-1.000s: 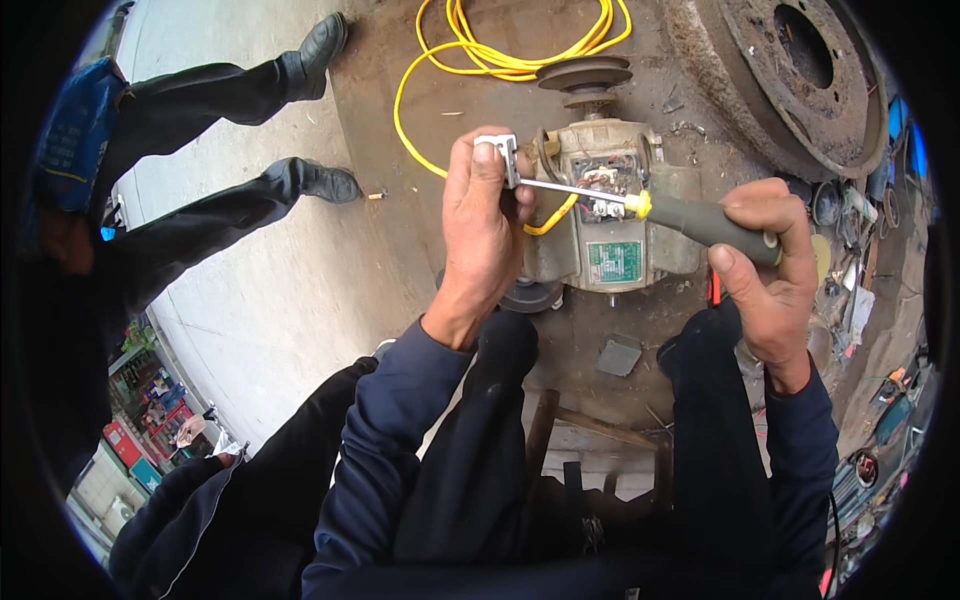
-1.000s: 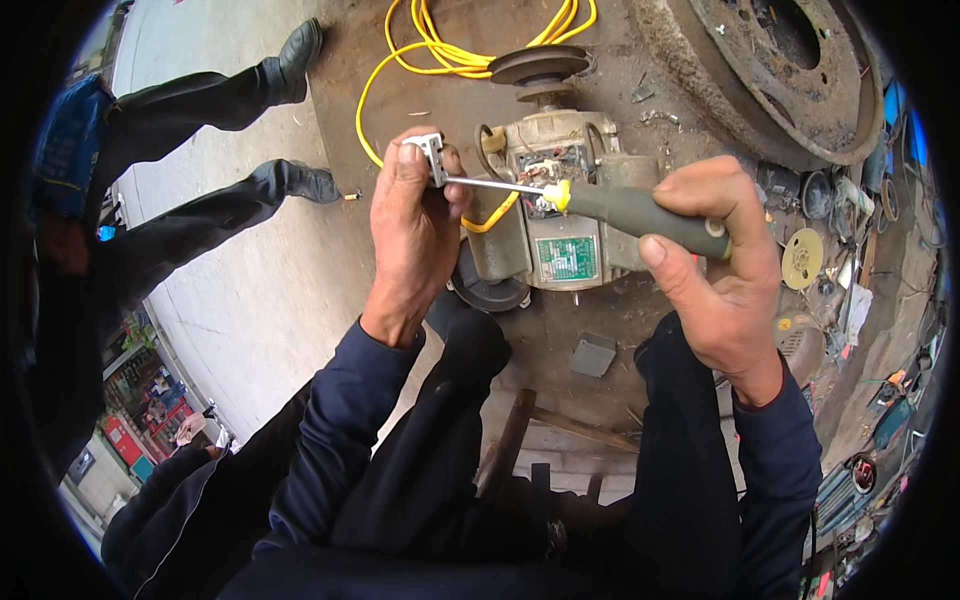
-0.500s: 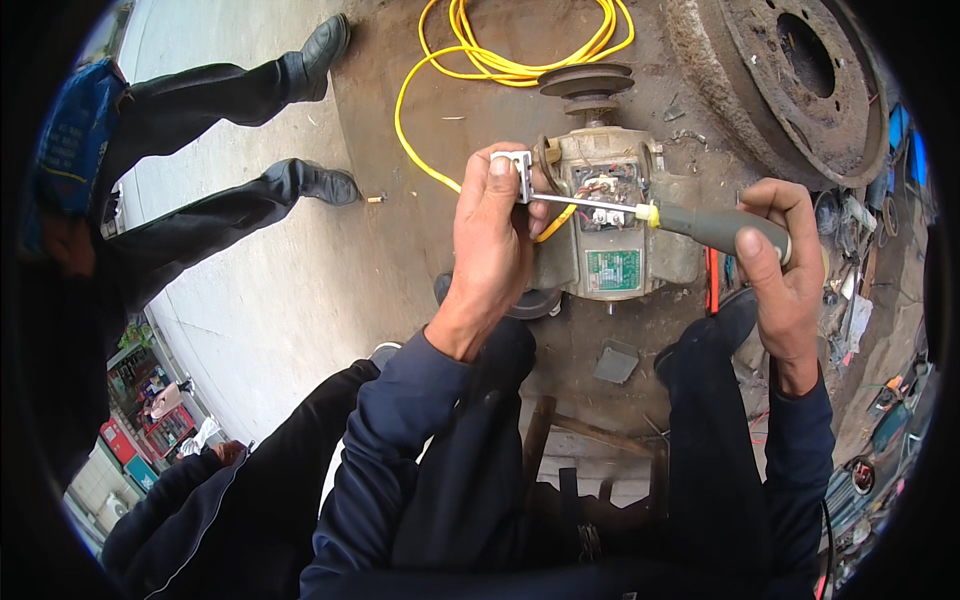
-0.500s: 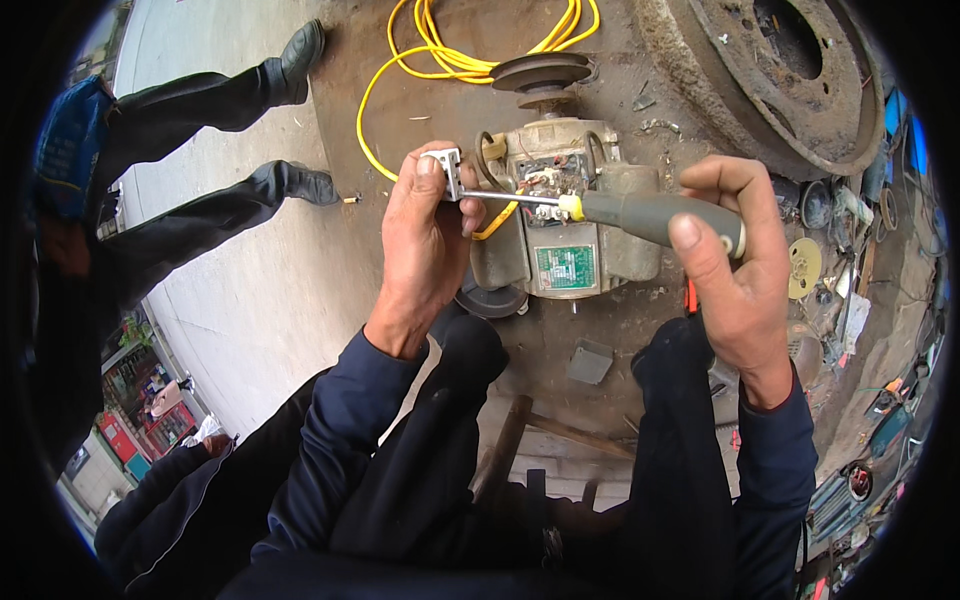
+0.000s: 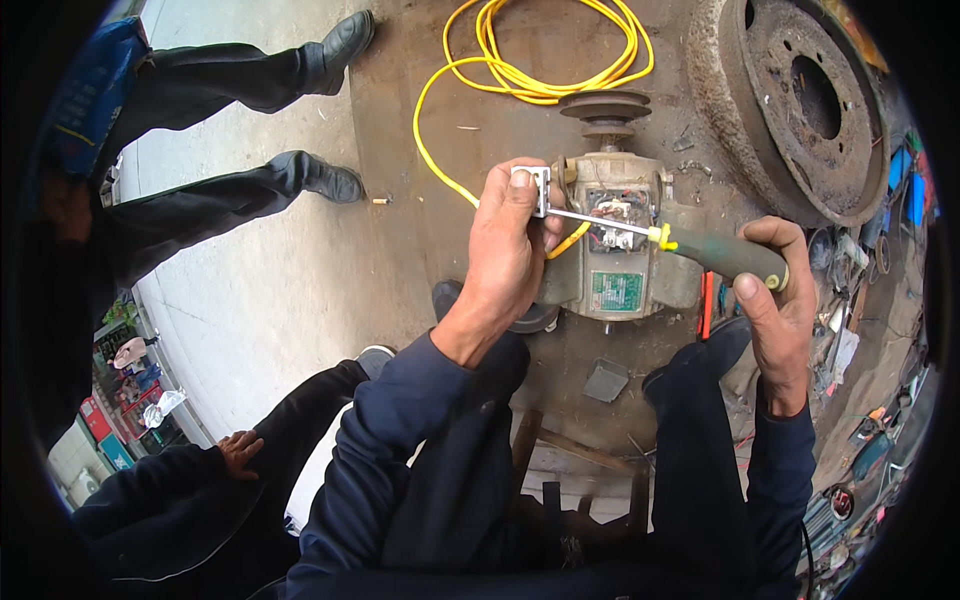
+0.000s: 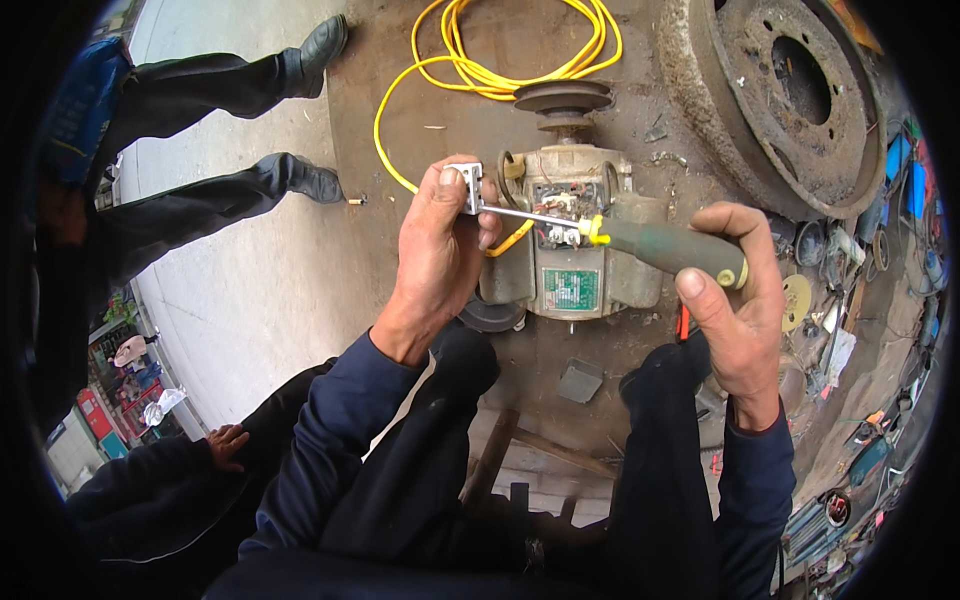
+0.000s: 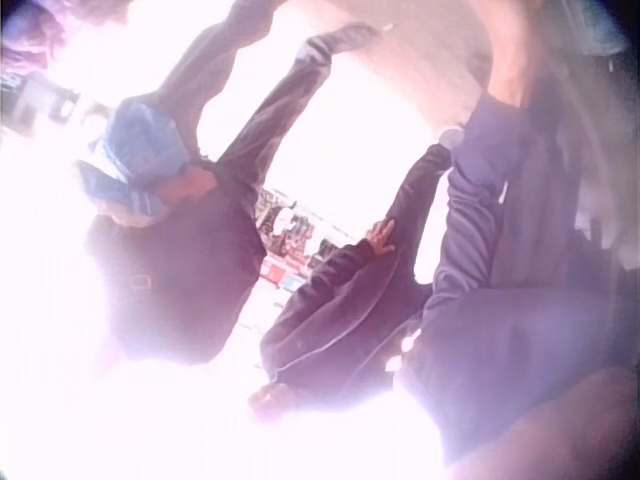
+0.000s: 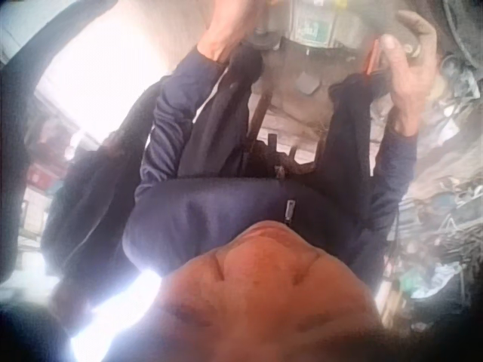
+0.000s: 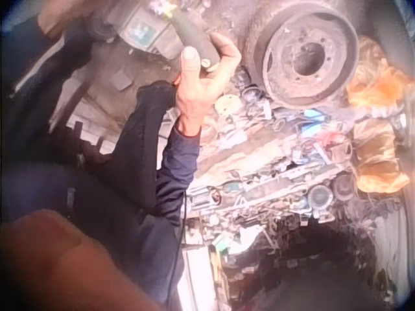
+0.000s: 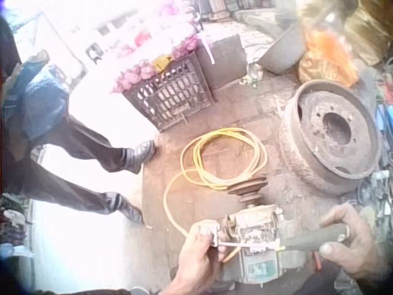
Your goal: The person works on a small electrical component, using a screwdriver to tighten screws on a terminal block and connecting yellow wires. They repeatedly adjust the component and wires while seated at a cluttered workbench.
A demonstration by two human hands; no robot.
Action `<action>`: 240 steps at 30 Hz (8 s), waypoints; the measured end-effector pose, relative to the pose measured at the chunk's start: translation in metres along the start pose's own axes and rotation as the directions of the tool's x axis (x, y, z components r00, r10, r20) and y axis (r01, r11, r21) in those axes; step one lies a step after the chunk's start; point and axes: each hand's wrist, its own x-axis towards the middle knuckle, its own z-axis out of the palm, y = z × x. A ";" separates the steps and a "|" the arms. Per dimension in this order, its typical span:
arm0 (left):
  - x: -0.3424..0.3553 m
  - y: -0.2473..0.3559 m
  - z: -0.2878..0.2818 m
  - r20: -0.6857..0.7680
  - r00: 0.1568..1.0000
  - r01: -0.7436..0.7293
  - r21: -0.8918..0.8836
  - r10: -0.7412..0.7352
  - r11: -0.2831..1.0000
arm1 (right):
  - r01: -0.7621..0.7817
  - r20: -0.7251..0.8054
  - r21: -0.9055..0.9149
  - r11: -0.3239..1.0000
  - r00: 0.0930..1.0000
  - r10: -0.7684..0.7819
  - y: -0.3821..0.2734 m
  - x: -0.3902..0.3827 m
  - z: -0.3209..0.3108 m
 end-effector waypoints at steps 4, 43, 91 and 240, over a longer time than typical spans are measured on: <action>-0.003 0.000 0.004 -0.011 1.000 -0.003 0.012 0.003 1.000 | -0.265 0.029 -0.014 0.964 0.964 0.266 -0.005 0.008 0.002; -0.003 -0.003 0.015 0.030 0.998 0.056 -0.007 -0.056 0.998 | 0.067 -0.114 0.244 0.968 0.993 -0.040 0.024 0.006 -0.003; -0.007 -0.003 0.005 0.083 0.991 0.103 0.010 -0.103 0.995 | -0.126 -0.055 0.496 0.859 0.983 0.176 0.018 0.024 -0.007; -0.027 0.010 0.006 0.100 0.995 -0.056 0.565 -0.001 0.823 | -0.127 0.036 0.202 0.971 0.992 0.122 0.017 0.000 -0.018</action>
